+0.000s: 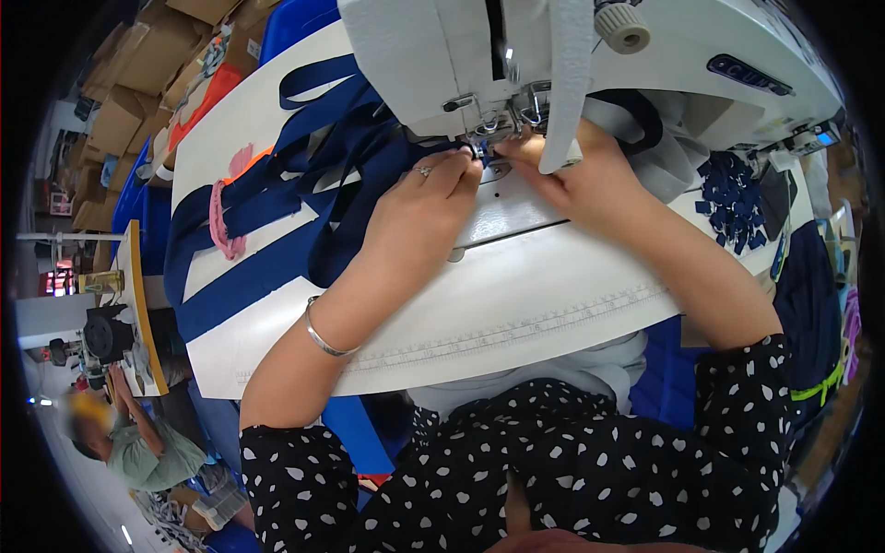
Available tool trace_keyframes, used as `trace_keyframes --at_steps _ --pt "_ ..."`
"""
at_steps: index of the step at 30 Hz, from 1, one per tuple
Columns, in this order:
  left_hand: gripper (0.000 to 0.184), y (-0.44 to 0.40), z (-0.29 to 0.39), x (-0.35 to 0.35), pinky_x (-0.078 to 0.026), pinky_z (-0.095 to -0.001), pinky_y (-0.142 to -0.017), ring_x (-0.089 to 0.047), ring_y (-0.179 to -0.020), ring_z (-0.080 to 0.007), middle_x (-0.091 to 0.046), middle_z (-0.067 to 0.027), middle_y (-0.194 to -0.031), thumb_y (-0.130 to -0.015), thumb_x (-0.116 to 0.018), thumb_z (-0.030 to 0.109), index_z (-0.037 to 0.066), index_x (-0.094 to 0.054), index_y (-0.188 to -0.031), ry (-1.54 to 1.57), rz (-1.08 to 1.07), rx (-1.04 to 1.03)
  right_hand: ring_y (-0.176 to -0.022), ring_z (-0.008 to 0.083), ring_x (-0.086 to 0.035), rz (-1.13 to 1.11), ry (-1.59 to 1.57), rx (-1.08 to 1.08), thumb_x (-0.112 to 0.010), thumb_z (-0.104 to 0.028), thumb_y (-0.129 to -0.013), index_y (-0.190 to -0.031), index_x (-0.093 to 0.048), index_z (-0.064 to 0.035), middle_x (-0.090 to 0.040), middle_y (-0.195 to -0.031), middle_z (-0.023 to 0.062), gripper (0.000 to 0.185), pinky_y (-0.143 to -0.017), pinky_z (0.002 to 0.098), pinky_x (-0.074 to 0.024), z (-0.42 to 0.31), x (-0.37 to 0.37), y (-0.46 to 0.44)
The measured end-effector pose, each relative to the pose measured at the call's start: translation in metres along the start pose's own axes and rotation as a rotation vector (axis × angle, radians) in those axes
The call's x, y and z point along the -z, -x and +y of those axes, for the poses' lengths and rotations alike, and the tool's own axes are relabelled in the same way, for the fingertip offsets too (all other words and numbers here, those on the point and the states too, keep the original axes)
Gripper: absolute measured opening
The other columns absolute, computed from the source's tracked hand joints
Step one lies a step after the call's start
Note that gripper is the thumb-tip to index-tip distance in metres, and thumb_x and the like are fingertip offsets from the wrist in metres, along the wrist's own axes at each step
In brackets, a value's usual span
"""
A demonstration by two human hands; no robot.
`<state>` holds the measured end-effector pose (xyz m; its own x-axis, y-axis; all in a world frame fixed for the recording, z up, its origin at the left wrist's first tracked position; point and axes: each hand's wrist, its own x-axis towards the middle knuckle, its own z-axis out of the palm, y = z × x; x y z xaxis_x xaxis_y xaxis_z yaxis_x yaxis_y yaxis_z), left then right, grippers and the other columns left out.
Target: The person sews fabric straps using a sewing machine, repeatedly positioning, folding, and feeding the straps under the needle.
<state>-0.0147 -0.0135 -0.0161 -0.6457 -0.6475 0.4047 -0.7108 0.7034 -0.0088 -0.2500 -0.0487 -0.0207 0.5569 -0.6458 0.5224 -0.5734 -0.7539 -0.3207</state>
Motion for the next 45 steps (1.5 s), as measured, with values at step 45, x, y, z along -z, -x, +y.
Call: trace_keyframes --at_steps 45 --pt "0.026 -0.002 -0.024 -0.002 -0.052 -0.0353 -0.09 -0.064 -0.105 -0.0319 -0.068 -0.0149 -0.11 -0.09 -0.063 0.003 0.003 -0.072 -0.114 0.473 0.026 0.276 -0.101 0.0252 -0.066 0.05 0.067 0.033 -0.068 -0.009 -0.082 -0.089 -0.072 -0.0063 -0.072 -0.099 0.0053 0.008 -0.085 0.0391 -0.0532 0.011 -0.015 -0.005"
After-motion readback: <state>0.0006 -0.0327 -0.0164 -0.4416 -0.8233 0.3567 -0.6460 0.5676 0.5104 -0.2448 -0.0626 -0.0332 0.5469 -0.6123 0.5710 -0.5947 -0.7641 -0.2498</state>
